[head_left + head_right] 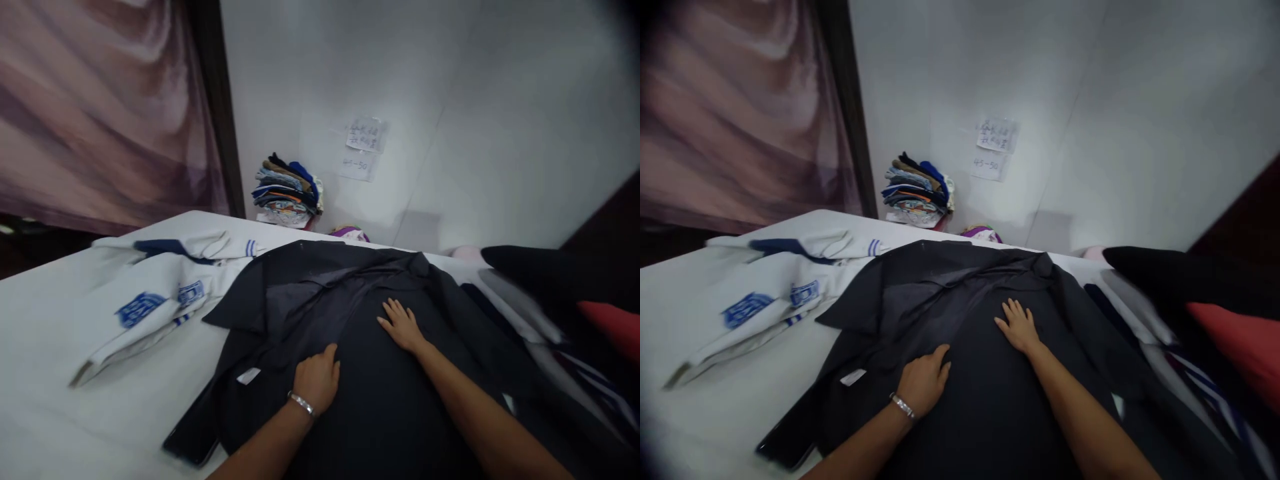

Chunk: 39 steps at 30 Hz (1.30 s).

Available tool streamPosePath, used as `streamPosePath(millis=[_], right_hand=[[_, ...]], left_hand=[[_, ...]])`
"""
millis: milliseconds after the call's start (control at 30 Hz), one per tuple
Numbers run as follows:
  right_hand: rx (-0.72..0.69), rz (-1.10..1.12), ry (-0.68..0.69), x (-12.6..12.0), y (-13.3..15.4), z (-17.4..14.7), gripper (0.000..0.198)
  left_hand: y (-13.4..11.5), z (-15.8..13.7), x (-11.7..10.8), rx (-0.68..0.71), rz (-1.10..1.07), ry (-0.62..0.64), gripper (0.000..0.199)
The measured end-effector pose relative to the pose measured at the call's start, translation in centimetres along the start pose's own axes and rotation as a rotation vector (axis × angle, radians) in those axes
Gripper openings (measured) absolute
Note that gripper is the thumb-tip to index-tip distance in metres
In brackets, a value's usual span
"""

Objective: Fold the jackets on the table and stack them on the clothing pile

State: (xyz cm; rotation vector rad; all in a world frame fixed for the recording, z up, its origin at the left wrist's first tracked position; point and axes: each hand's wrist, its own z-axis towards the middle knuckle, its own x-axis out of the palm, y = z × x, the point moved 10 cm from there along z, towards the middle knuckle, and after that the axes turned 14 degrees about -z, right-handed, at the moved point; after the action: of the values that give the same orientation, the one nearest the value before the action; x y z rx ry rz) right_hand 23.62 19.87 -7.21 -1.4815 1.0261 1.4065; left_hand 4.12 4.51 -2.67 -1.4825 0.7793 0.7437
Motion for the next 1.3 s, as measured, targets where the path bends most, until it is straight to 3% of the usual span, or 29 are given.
streamPosePath(millis=[67, 167, 233, 333, 467, 533, 600, 700, 800, 867, 1067, 1300], right_hand=[[0.008, 0.091, 0.027, -0.8, 0.1, -0.5, 0.061], [0.017, 0.139, -0.078, -3.7, -1.2, -2.3, 0.06], [0.062, 0.064, -0.166, -5.5, -3.6, -4.5, 0.06], [0.252, -0.093, -0.219, -6.7, -9.8, -9.1, 0.057], [0.539, -0.244, -0.2, -5.8, -18.9, -15.5, 0.054], [0.573, -0.256, -0.108, -4.0, -21.3, -17.4, 0.054], [0.554, -0.249, -0.041, -2.8, -21.9, -18.4, 0.055], [0.52, -0.287, -0.169, -4.5, -20.4, -19.0, 0.055], [0.408, -0.288, -0.361, -7.7, -16.6, -19.1, 0.053], [0.309, -0.232, -0.402, -8.9, -13.9, -18.9, 0.053], [0.128, -0.018, -0.409, -9.4, -6.6, -16.8, 0.057], [-0.14, 0.099, -0.294, -9.0, 3.2, -11.8, 0.059]], left_hand=[[0.2, 0.2, 0.1, -0.048, 0.028, 0.039, 0.041], [0.2, 0.6, 0.1, -0.084, 0.062, 0.085, 0.043], [-0.1, 0.8, 0.0, -0.071, 0.06, 0.097, 0.045], [0.2, 0.8, 0.0, -0.074, 0.036, 0.11, 0.046], [0.7, 1.0, 0.2, -0.068, -0.007, 0.092, 0.044], [1.0, 1.2, 0.4, -0.079, -0.007, 0.104, 0.046], [1.1, 1.3, 0.6, -0.085, -0.004, 0.117, 0.048], [1.0, 1.4, 0.6, -0.076, -0.007, 0.115, 0.05], [1.1, 1.3, 0.5, -0.075, 0.0, 0.099, 0.048], [1.0, 1.2, 0.4, -0.064, -0.002, 0.078, 0.046], [0.2, 0.6, -0.2, -0.001, -0.022, -0.003, 0.04], [0.9, 0.8, 0.4, -0.02, -0.022, -0.021, 0.036]])
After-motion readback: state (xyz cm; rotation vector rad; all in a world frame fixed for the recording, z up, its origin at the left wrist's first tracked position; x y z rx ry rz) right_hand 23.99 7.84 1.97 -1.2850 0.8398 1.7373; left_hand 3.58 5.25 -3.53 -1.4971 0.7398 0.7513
